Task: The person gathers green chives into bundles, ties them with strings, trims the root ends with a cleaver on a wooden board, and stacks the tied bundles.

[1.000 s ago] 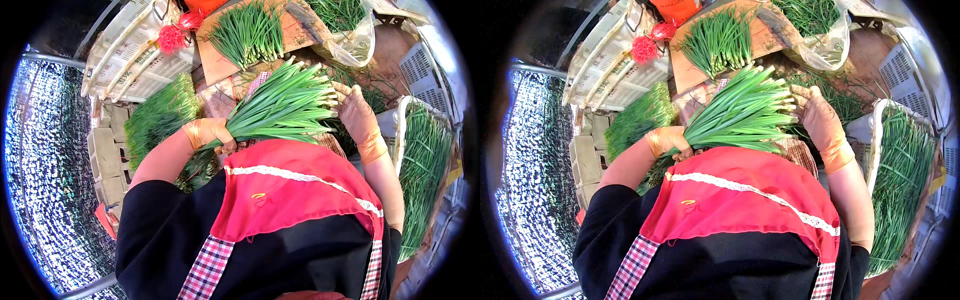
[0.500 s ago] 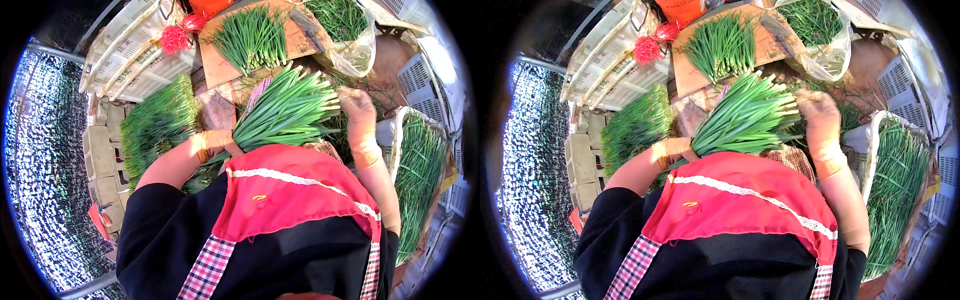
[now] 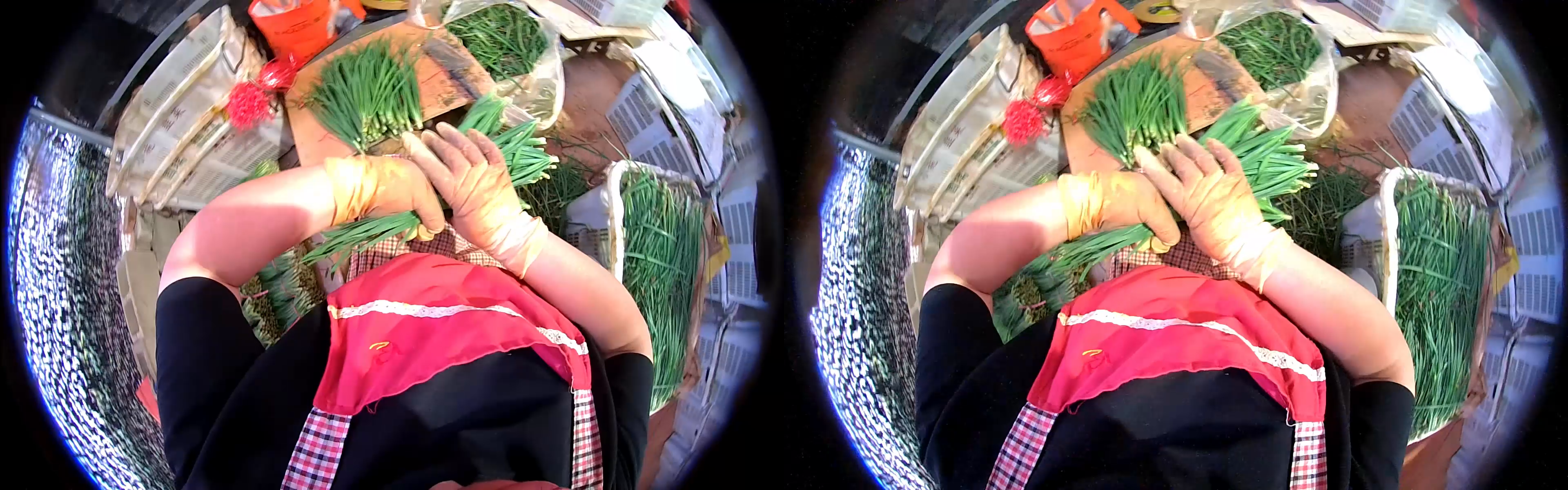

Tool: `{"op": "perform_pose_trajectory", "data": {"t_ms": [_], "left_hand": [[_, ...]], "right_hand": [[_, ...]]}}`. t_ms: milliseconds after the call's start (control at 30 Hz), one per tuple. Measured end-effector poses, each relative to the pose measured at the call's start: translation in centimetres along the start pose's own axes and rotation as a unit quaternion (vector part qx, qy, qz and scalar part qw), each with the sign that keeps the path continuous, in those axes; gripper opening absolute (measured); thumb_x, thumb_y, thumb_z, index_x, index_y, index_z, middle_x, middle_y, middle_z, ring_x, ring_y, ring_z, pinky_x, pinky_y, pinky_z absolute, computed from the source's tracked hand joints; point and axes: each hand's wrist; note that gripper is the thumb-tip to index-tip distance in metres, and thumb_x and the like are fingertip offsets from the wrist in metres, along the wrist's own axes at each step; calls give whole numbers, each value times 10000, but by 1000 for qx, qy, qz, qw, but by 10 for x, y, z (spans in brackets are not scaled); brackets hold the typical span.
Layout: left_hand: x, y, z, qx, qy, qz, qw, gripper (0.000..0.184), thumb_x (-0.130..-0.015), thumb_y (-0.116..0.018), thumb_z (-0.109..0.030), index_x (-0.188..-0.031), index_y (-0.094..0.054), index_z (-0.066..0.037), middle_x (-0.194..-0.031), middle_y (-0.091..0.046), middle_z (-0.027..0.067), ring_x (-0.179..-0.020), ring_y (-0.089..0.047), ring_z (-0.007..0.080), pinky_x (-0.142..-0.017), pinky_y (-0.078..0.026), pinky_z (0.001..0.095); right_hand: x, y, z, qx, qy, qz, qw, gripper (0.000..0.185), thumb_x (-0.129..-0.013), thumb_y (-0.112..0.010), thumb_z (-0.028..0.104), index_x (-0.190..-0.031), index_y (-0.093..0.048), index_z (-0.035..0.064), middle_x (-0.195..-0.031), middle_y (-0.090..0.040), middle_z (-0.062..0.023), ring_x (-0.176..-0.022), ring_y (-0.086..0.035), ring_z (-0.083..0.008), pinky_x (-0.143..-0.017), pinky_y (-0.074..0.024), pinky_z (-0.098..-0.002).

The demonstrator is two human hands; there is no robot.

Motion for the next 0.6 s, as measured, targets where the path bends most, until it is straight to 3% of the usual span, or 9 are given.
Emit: {"op": "perform_pose_trajectory", "data": {"t_ms": [133,200,233,267,333,400,467,533,600], "left_hand": [[-38,46,-40,303,308,69,899,216,-769,-673,-228,-823,-673,-19,-752,-655,65,-726,-596,126,-632,-472,273],[-48,60,-47,277,126,-8,952,277,-780,-678,-274,-862,-654,-10,-730,-631,66,-697,-576,126,-585,-471,279],[-55,64,-32,402,103,-26,909,363,-792,-666,-339,-930,-632,-6,-763,-623,70,-680,-564,131,-581,-469,275],[-64,70,-8,517,77,-44,851,450,-804,-654,-405,-998,-611,-1,-797,-615,75,-663,-552,136,-577,-467,271],[-82,105,39,747,-149,268,591,617,-817,-595,-532,-1146,-541,-13,-915,-605,88,-757,-561,164,-691,-471,308],[-74,105,46,521,-209,-10,827,688,-807,-549,-594,-1221,-505,-46,-1050,-579,80,-922,-551,199,-850,-438,362],[-100,66,22,466,-149,-373,788,611,-777,-644,-500,-1109,-532,0,-978,-570,35,-796,-542,107,-652,-434,184],[-126,50,1,534,-248,-274,760,696,-725,-701,-475,-1212,-483,-29,-1120,-585,101,-978,-584,160,-847,-496,267],[-148,33,13,596,-286,-255,706,717,-711,-708,-496,-1202,-489,-22,-1114,-588,121,-991,-589,188,-851,-505,298]], "right_hand": [[7,20,-26,-19,-42,-29,999,704,-742,-586,227,-1390,-321,152,-1184,-558,-50,-1171,-478,-209,-1015,-313,-407],[3,31,-50,-92,-5,-47,995,671,-714,-640,213,-1331,-402,97,-1069,-600,-68,-1009,-568,-229,-944,-386,-378],[-1,36,-63,-114,42,-78,989,629,-715,-667,193,-1292,-453,62,-998,-625,-71,-907,-616,-231,-897,-431,-358],[1,43,-71,-112,45,-80,989,629,-715,-667,193,-1292,-453,62,-998,-625,-71,-907,-616,-231,-897,-431,-358],[10,60,-91,-423,-192,-144,874,520,-753,-710,123,-1218,-503,17,-942,-625,0,-853,-592,-127,-767,-488,-301],[12,84,-115,-582,-230,-116,771,538,-736,-697,102,-1224,-493,5,-927,-626,-26,-828,-599,-139,-743,-490,-275],[5,95,-121,-678,-225,-96,693,607,-735,-645,55,-1292,-414,-9,-903,-625,-67,-799,-622,-171,-742,-504,-279],[-5,88,-121,-746,-199,-84,630,610,-746,-639,68,-1301,-399,-9,-904,-625,-90,-829,-629,-191,-759,-519,-302],[-17,76,-114,-757,-236,-91,602,569,-762,-624,79,-1285,-418,-8,-905,-631,-105,-784,-639,-195,-716,-538,-305]]}}
Point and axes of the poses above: each hand's wrist, its own x-axis away from the middle knuckle, its own y-axis out of the back of the hand, z = x × y
